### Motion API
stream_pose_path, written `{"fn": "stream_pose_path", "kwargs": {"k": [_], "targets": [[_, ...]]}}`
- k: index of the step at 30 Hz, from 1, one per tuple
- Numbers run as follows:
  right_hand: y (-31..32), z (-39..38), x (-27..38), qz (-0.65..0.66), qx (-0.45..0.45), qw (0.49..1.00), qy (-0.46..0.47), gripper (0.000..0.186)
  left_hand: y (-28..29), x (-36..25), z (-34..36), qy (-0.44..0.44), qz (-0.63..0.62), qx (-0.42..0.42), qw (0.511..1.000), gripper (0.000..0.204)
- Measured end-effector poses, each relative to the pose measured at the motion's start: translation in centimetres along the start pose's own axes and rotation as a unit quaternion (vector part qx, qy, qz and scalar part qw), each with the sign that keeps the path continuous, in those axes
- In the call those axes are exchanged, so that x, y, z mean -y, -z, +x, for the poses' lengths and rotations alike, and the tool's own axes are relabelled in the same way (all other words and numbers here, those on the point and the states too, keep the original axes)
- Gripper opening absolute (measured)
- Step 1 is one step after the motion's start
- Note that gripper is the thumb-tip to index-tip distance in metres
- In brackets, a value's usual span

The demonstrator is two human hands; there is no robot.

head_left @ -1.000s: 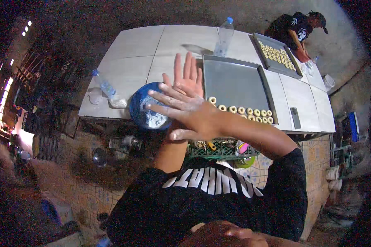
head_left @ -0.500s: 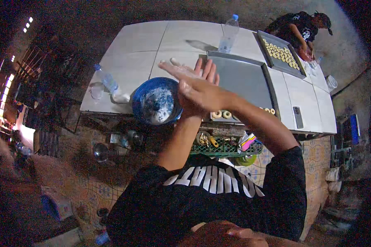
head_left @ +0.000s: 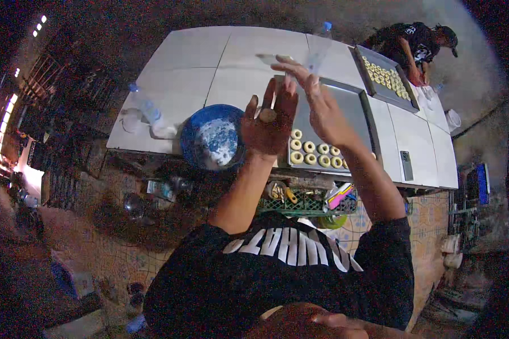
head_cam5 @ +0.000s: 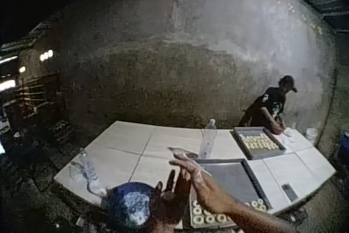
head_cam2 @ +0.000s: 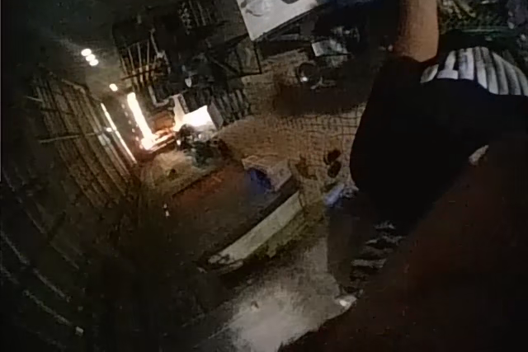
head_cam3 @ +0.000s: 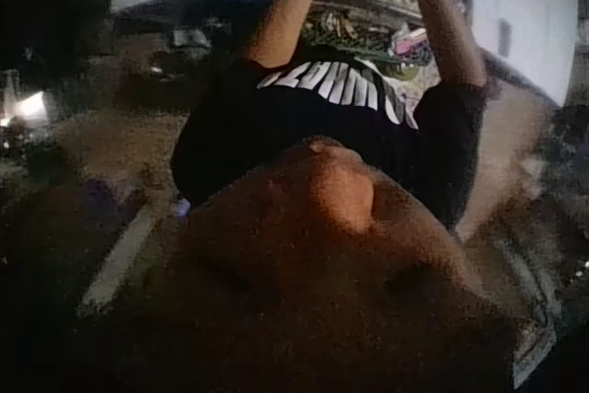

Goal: The person coats their hands with flour from a bowl, shapes a piece of dough into a ring by hand, and places it onto a metal tray.

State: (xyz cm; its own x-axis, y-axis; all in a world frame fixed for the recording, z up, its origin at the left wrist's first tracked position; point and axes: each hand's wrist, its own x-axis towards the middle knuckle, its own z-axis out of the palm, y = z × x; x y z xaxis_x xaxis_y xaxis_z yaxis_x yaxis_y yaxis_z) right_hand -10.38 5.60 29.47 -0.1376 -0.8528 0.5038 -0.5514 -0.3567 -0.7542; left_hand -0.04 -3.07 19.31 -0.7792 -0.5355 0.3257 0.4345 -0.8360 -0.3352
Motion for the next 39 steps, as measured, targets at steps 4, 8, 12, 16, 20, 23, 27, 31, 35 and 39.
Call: {"fn": "stream_pose_path", "kwargs": {"k": [4,8,12,16,20,23,27,31,35,39], "targets": [[0.6,-2.6,0.8,-0.121,0.025,0.992,-0.018,0.045,-1.4,-1.0,-0.2,-0.011,0.066,0.025,0.997,0.054],[0.5,-4.9,1.7,-0.299,0.085,0.95,0.041,0.042,-2.0,-0.9,0.1,-0.029,0.083,0.011,0.996,0.056],[0.8,-5.5,2.3,-0.306,0.098,0.946,0.042,0.044,-2.4,-0.6,0.2,-0.026,0.125,0.03,0.991,0.058],[0.5,-5.6,2.6,-0.315,0.109,0.942,0.04,0.046,-2.8,-0.1,-0.1,-0.022,0.173,0.045,0.984,0.058],[0.3,-5.7,2.2,-0.319,0.111,0.94,0.046,0.049,-2.8,0.4,-0.3,-0.028,0.217,0.031,0.975,0.059],[0.3,-5.6,2.7,-0.321,0.113,0.939,0.054,0.046,-3.2,0.6,-0.7,-0.041,0.264,0.027,0.963,0.061],[0.0,-5.5,3.0,-0.314,0.119,0.94,0.057,0.037,-3.1,0.7,-1.1,-0.062,0.386,0.065,0.918,0.073],[-0.3,-5.2,3.0,-0.305,0.125,0.942,0.067,0.037,-3.4,0.8,-1.2,-0.089,0.449,0.072,0.886,0.077],[-0.6,-5.1,3.2,-0.309,0.142,0.938,0.07,0.038,-3.0,0.6,-1.4,-0.094,0.417,0.084,0.9,0.078],[-0.7,-5.0,2.9,-0.317,0.143,0.936,0.064,0.039,-3.0,0.6,-1.4,-0.097,0.432,0.076,0.894,0.078]]}}
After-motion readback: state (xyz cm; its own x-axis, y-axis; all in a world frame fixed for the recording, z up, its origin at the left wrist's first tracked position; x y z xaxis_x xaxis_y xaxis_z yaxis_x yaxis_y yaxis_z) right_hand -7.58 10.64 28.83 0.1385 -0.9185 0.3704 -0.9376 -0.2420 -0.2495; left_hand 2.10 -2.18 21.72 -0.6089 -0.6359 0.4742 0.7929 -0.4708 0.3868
